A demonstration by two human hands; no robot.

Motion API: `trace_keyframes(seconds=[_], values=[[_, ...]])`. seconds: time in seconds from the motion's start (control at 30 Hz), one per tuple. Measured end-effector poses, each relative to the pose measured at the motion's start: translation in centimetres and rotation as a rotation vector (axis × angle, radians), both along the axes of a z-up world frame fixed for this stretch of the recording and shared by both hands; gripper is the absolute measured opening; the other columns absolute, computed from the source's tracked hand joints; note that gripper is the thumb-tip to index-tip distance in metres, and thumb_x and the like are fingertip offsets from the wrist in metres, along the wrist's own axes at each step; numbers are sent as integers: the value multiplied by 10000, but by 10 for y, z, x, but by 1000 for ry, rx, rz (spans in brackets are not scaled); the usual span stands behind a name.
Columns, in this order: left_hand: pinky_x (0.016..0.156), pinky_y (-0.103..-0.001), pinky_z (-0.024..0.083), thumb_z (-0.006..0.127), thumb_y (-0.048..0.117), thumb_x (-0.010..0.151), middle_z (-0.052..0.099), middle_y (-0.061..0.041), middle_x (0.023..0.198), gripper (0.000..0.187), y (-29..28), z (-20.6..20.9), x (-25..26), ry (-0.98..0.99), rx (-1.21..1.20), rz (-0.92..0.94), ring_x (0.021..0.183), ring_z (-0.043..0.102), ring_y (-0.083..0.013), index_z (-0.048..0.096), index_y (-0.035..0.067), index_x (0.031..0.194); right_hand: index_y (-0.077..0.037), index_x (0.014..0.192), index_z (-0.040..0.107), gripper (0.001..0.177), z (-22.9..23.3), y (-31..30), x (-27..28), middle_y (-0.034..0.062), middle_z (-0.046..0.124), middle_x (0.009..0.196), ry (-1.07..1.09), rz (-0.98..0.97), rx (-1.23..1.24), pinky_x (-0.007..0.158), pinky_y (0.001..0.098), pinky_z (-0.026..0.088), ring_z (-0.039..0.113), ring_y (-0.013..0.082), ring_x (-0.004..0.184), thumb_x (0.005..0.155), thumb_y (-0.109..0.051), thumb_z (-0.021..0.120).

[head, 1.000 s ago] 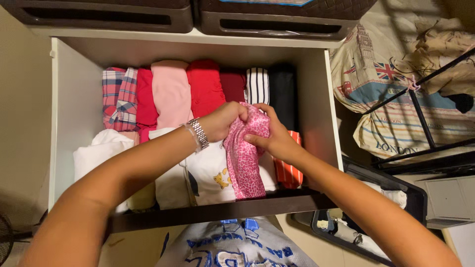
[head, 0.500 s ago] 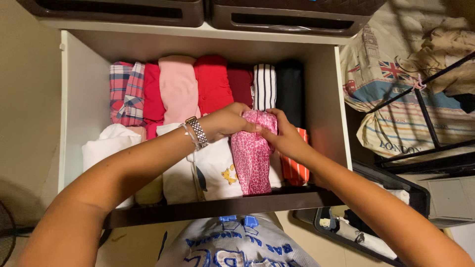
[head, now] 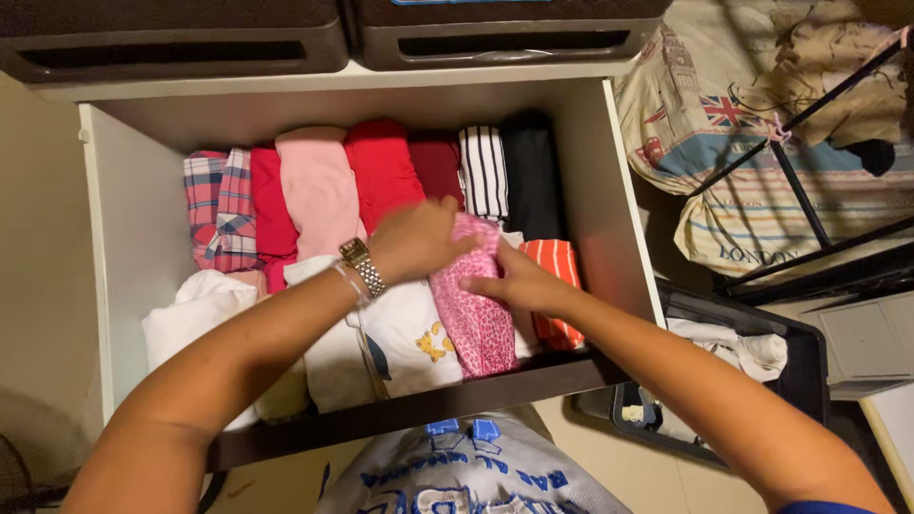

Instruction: The person folds several garments from a black bin and places them into an open drawer. Items include a pink patterned top, a light blue shirt, a white shirt, and a black garment. The person handles each item one at a time, folds it, and stacks it in the drawer.

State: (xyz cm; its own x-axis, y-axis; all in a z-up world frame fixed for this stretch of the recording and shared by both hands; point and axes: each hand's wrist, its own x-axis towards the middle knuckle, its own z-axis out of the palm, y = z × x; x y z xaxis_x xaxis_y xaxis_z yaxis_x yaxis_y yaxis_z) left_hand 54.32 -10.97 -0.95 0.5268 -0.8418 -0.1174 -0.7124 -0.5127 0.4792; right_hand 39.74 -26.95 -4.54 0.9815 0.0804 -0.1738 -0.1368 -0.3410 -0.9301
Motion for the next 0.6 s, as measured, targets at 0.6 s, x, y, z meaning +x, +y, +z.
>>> trace_keyframes(seconds=[0.6], values=[[839, -542, 513, 531, 247, 1037, 637, -300, 1019, 279, -23, -63, 25, 58, -382, -102, 938, 628, -473, 506, -29, 1069, 8, 1010, 713, 487, 16, -18, -16, 182, 740, 860, 89, -117, -514, 741, 412, 564, 716, 300, 790, 886, -463, 746]])
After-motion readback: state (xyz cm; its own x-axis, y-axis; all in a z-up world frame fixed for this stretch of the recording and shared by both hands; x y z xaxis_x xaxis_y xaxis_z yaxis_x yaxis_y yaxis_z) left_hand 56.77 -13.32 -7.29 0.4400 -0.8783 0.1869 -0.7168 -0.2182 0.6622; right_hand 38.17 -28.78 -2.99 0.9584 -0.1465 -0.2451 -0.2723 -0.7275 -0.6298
